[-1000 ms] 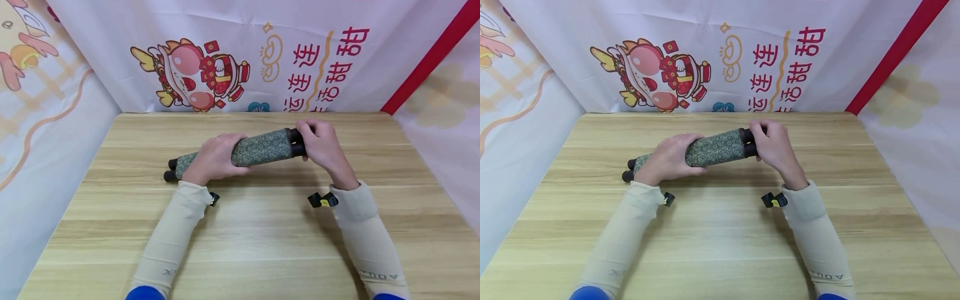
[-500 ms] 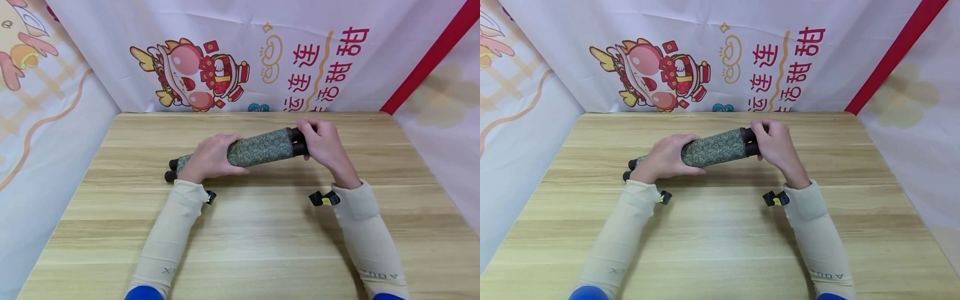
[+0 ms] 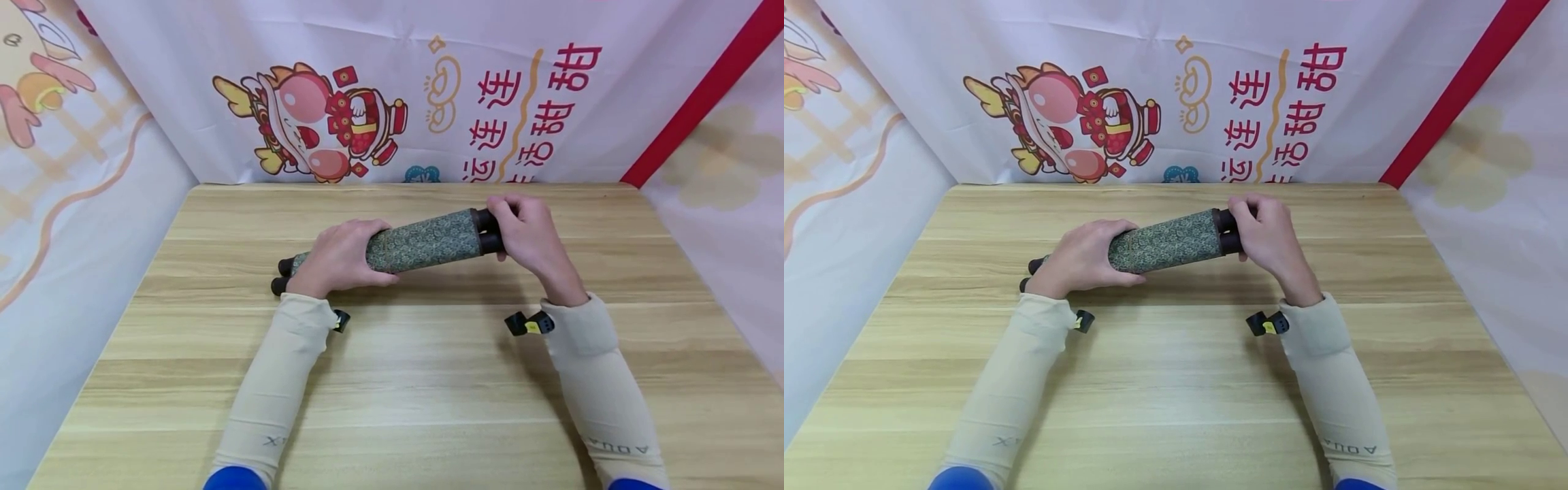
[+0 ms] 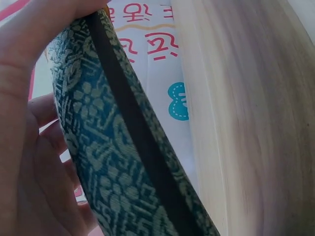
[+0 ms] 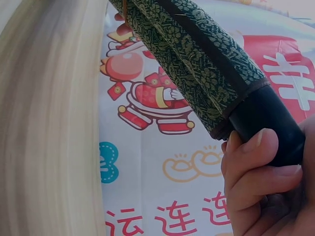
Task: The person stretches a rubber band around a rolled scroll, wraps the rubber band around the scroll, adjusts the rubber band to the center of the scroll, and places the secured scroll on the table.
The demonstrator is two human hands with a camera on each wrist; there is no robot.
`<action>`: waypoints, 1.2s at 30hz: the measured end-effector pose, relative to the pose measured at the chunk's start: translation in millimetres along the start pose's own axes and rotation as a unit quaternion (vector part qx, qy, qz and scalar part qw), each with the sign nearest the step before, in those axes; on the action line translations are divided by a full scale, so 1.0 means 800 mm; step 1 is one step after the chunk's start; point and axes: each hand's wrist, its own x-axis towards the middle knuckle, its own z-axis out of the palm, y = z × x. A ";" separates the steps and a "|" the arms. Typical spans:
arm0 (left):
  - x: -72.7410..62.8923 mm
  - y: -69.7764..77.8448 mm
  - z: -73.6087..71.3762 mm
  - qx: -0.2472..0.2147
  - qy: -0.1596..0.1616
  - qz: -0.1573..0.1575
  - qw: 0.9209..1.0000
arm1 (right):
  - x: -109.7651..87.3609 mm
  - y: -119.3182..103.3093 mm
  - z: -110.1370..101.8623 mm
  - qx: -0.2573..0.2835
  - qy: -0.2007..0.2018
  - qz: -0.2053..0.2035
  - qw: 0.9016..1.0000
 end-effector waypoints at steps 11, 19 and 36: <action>0.004 0.000 0.008 -0.021 -0.003 0.012 1.000 | 0.002 0.002 0.002 0.002 -0.027 0.016 0.999; 0.001 -0.008 0.002 -0.019 -0.023 -0.006 1.000 | 0.004 0.005 0.003 0.006 -0.038 0.030 0.999; -0.002 -0.021 -0.001 -0.050 -0.052 -0.002 0.997 | 0.015 0.021 0.002 -0.028 -0.061 0.061 0.996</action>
